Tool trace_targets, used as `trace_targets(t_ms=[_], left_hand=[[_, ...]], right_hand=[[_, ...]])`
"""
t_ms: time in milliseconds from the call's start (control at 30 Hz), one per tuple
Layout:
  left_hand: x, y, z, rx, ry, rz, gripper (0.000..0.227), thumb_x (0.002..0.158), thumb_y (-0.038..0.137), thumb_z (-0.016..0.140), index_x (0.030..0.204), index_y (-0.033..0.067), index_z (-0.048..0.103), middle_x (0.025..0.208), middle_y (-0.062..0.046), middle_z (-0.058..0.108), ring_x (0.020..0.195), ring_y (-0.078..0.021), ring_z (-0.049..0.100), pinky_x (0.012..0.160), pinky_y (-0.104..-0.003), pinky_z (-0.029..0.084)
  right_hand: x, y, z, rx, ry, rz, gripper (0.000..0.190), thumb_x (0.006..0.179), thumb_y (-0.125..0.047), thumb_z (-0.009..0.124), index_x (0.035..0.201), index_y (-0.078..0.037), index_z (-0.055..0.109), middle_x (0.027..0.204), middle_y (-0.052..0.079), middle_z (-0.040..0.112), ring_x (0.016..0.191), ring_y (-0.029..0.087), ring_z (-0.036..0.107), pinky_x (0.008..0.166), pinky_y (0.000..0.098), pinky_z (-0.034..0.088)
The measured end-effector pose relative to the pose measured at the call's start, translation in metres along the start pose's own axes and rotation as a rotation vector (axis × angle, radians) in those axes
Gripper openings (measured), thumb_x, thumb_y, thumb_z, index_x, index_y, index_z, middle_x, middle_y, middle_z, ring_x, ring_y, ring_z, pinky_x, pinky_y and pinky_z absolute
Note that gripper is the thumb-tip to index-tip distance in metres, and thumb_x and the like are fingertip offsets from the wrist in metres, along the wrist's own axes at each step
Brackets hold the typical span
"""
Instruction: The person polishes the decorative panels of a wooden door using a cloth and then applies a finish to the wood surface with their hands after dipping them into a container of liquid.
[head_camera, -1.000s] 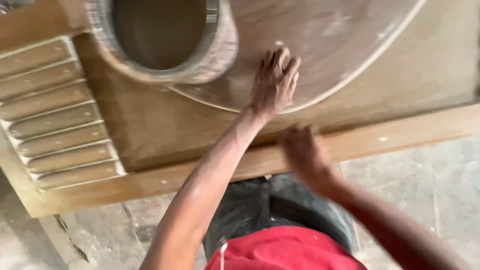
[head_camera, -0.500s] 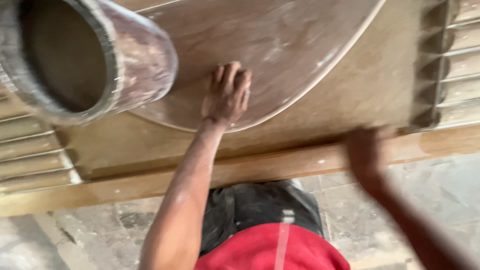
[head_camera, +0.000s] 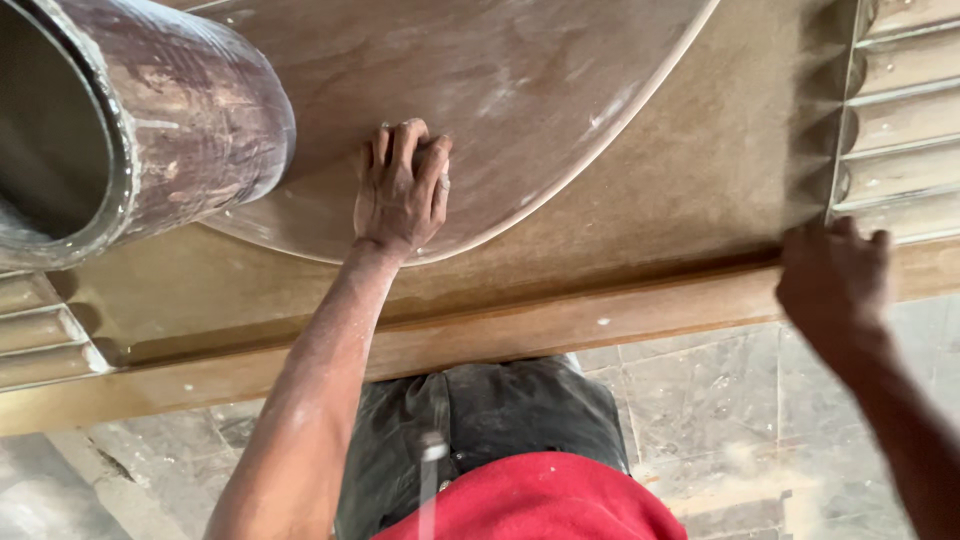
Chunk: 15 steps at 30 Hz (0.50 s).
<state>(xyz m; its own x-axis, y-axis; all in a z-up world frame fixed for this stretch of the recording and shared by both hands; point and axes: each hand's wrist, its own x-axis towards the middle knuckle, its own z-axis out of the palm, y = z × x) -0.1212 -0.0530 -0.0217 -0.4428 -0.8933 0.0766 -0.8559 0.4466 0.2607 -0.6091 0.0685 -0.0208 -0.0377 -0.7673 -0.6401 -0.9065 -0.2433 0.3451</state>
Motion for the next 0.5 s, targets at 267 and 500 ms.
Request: trace_targets(t_ms=[267,500], left_hand=[[-0.002,-0.002,0.002,0.0,0.002,-0.001,0.028,0.1,0.021,0.062,0.127,0.0154,0.062,0.122,-0.01,0.05,0.112,-0.0337,0.05,0.094,-0.055,0.043],[-0.001,0.002,-0.003,0.009,0.068,0.011,0.029,0.095,0.019,0.065,0.123,0.0151,0.061,0.118,-0.009,0.05,0.109,-0.0316,0.05,0.091,-0.052,0.043]], right_hand=[[-0.031,-0.061,-0.037,-0.063,0.123,-0.209,0.028,0.094,-0.023,0.055,0.114,-0.01,0.07,0.105,0.012,0.073,0.105,0.026,0.065,0.096,0.0463,0.05],[-0.033,0.029,-0.035,0.273,0.163,-0.178,0.035,0.086,-0.008,0.066,0.12,-0.013,0.07,0.103,0.007,0.075,0.11,0.026,0.069,0.095,0.0452,0.054]])
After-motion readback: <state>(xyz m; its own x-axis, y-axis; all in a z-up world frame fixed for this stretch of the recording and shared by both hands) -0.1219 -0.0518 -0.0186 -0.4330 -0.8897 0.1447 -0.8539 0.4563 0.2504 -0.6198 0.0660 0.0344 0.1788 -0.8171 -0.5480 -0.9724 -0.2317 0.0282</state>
